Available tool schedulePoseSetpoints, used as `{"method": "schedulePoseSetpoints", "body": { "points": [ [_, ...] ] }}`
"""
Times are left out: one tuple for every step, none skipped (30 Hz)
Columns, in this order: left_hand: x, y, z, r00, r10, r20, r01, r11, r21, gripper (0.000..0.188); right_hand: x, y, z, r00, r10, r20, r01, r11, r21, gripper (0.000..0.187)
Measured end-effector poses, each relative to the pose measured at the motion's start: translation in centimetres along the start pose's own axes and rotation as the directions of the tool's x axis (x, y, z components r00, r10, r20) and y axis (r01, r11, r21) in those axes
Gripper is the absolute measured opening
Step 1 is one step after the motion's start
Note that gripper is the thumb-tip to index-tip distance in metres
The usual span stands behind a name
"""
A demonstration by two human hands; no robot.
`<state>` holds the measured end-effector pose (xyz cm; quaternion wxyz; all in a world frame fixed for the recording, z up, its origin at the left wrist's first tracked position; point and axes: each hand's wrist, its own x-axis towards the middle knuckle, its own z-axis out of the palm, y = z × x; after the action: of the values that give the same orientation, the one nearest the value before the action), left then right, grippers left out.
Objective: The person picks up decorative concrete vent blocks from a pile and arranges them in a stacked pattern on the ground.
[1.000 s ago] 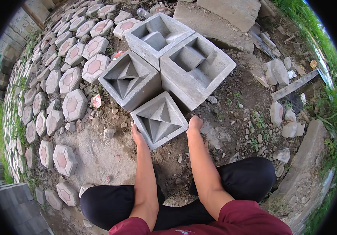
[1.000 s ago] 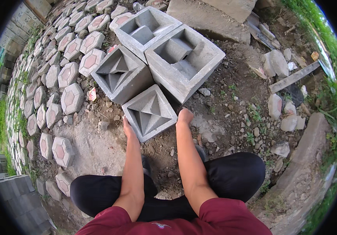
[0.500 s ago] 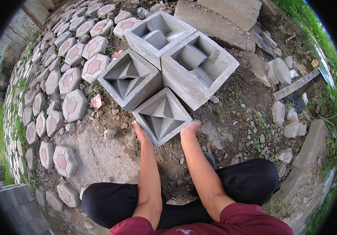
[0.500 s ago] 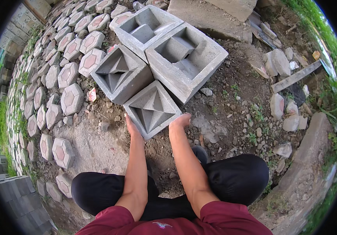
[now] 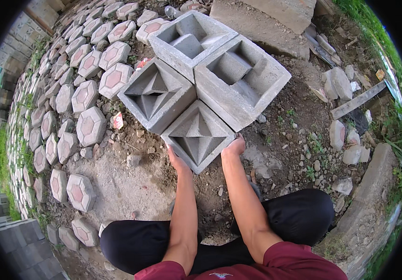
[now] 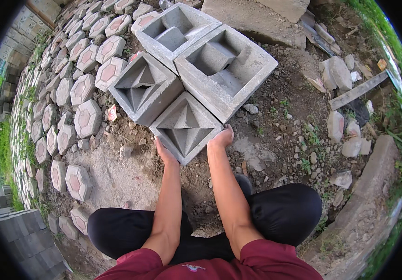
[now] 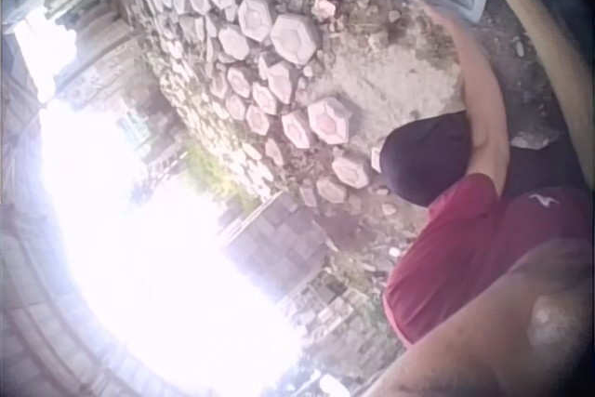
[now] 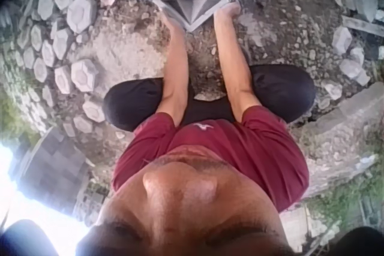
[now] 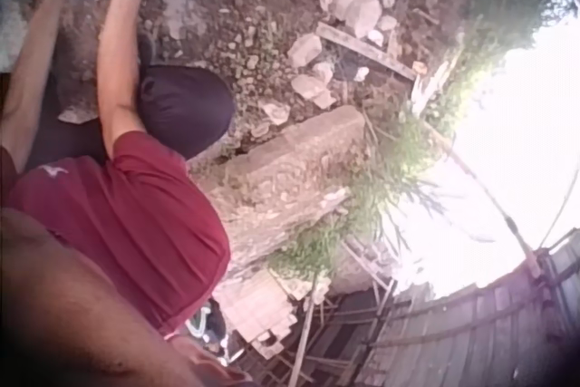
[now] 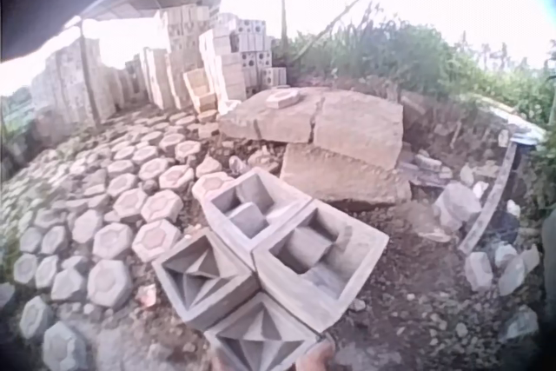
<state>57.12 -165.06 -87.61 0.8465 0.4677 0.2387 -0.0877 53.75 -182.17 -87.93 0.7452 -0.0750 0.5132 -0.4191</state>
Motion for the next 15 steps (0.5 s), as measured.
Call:
{"method": "schedulePoseSetpoints", "body": {
  "points": [
    [0.4, -0.2, -0.3, 1.000, 0.005, -0.025, -0.004, 0.999, 0.050, 0.060, -0.1, 0.0, -0.1, 0.999, 0.020, 0.032, -0.020, 1.000, 0.002, 0.033],
    [1.0, 0.1, -1.1, 0.998, 0.019, -0.059, -0.013, 0.995, 0.103, 0.061, -1.6, 0.4, 0.4, 0.996, 0.077, 0.054, -0.078, 0.996, 0.031, 0.033],
    [1.7, 0.7, -2.1, 0.997, 0.040, -0.062, -0.032, 0.992, 0.123, 0.063, -3.1, 1.0, 1.2, 0.999, 0.049, -0.022, -0.051, 0.995, -0.091, 0.033],
    [2.1, 1.0, -3.0, 0.997, 0.048, -0.064, -0.039, 0.990, 0.139, 0.064, -4.1, 1.3, 1.8, 0.995, 0.000, -0.096, -0.021, 0.975, -0.219, 0.033],
    [1.5, 0.9, -1.7, 0.998, 0.034, -0.047, -0.027, 0.988, 0.150, 0.066, -3.3, 0.8, 1.6, 0.982, -0.084, -0.169, 0.022, 0.941, -0.338, 0.034],
    [0.4, 0.8, -0.8, 1.000, -0.010, 0.001, 0.009, 0.991, 0.133, 0.070, -2.2, 0.6, 0.9, 0.990, -0.090, -0.112, 0.062, 0.971, -0.233, 0.036],
    [0.4, 0.8, -0.3, 1.000, -0.009, 0.016, 0.007, 0.989, 0.146, 0.071, -1.2, 0.7, 0.6, 0.992, -0.089, -0.090, 0.065, 0.968, -0.242, 0.037],
    [0.5, 0.5, -0.2, 1.000, -0.012, 0.024, 0.008, 0.987, 0.160, 0.072, -0.1, 0.4, 0.4, 0.994, -0.086, -0.072, 0.065, 0.964, -0.257, 0.037],
    [0.5, 0.1, -0.2, 0.999, -0.016, 0.033, 0.010, 0.985, 0.174, 0.073, 0.8, 0.3, 0.0, 0.995, -0.083, -0.055, 0.066, 0.960, -0.272, 0.038],
    [0.5, 0.4, -0.2, 1.000, -0.002, 0.025, -0.002, 0.983, 0.184, 0.074, 0.4, 0.4, 0.3, 0.994, -0.082, -0.075, 0.061, 0.967, -0.247, 0.040],
    [0.5, 0.5, -0.3, 1.000, 0.010, 0.019, -0.014, 0.981, 0.195, 0.074, -0.2, 0.5, 0.5, 0.992, -0.088, -0.088, 0.057, 0.951, -0.304, 0.041],
    [0.4, 0.7, -0.3, 1.000, 0.022, 0.013, -0.024, 0.978, 0.206, 0.074, -0.8, 0.6, 0.6, 0.990, -0.096, -0.100, 0.054, 0.932, -0.359, 0.042],
    [0.7, 0.8, -0.6, 0.999, 0.033, 0.026, -0.038, 0.979, 0.202, 0.074, -1.2, 0.6, 0.8, 0.988, -0.108, -0.109, 0.055, 0.910, -0.411, 0.043],
    [1.3, 0.5, -1.3, 0.998, 0.037, 0.045, -0.045, 0.979, 0.200, 0.074, -1.0, 0.6, 0.9, 0.990, -0.083, -0.118, 0.026, 0.907, -0.419, 0.046],
    [1.9, 0.2, -1.9, 0.997, 0.041, 0.065, -0.053, 0.978, 0.199, 0.075, -0.8, 0.7, 1.0, 0.985, -0.109, -0.134, 0.040, 0.898, -0.438, 0.047]
  ]
}}
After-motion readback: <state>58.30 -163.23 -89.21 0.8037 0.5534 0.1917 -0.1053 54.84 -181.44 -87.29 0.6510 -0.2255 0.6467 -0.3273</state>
